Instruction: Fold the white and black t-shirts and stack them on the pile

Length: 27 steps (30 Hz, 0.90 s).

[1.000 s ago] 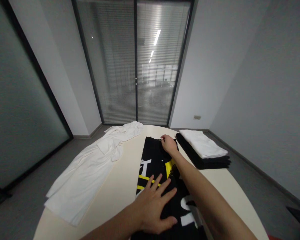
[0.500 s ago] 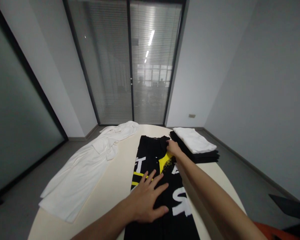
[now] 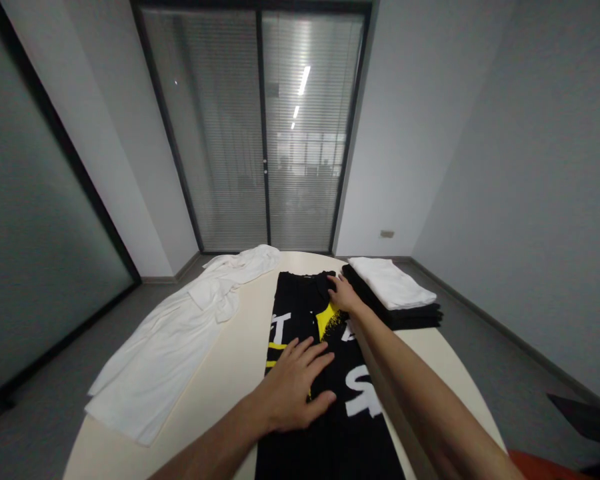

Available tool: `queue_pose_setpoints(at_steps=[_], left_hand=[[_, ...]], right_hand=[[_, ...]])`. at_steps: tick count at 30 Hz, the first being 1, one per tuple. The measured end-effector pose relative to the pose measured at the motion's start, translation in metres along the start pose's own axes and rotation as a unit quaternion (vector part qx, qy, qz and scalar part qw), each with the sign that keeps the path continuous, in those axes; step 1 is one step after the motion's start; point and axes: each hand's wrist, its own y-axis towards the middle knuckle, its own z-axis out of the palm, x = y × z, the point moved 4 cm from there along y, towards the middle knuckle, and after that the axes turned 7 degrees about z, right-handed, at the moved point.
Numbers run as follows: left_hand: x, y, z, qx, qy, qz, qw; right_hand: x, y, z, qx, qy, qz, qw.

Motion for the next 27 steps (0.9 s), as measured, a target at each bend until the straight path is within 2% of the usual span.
queue_pose_setpoints(at_steps=[3, 6, 10, 12, 15, 20, 27], left_hand=[[0.012, -0.005, -0.016, -0.069, 0.029, -0.019, 0.997], [0.038, -0.016, -0.032, -0.068, 0.082, -0.073, 0.992], [0.075, -0.036, -0.046, -0.067, 0.094, -0.222, 0.968], [0.084, -0.04, -0.046, -0.071, 0.077, -0.262, 0.959], [0.086, -0.038, -0.04, -0.098, 0.051, -0.266, 0.958], [0.084, -0.029, -0.026, -0.147, 0.028, -0.233, 0.961], [0.103, -0.02, -0.023, -0.187, 0.01, -0.238, 0.953]], right_hand=[[0.003, -0.027, -0.007, -0.022, -0.016, -0.021, 0.999], [0.004, -0.06, -0.017, -0.029, -0.039, -0.038, 0.998], [-0.01, -0.095, -0.03, 0.029, -0.105, 0.071, 0.992], [-0.017, -0.104, -0.037, 0.039, -0.129, 0.114, 0.984], [-0.023, -0.108, -0.042, 0.041, -0.114, 0.125, 0.985], [-0.027, -0.105, -0.033, 0.027, -0.053, 0.089, 0.994], [-0.024, -0.098, -0.027, 0.011, 0.011, 0.076, 0.997]])
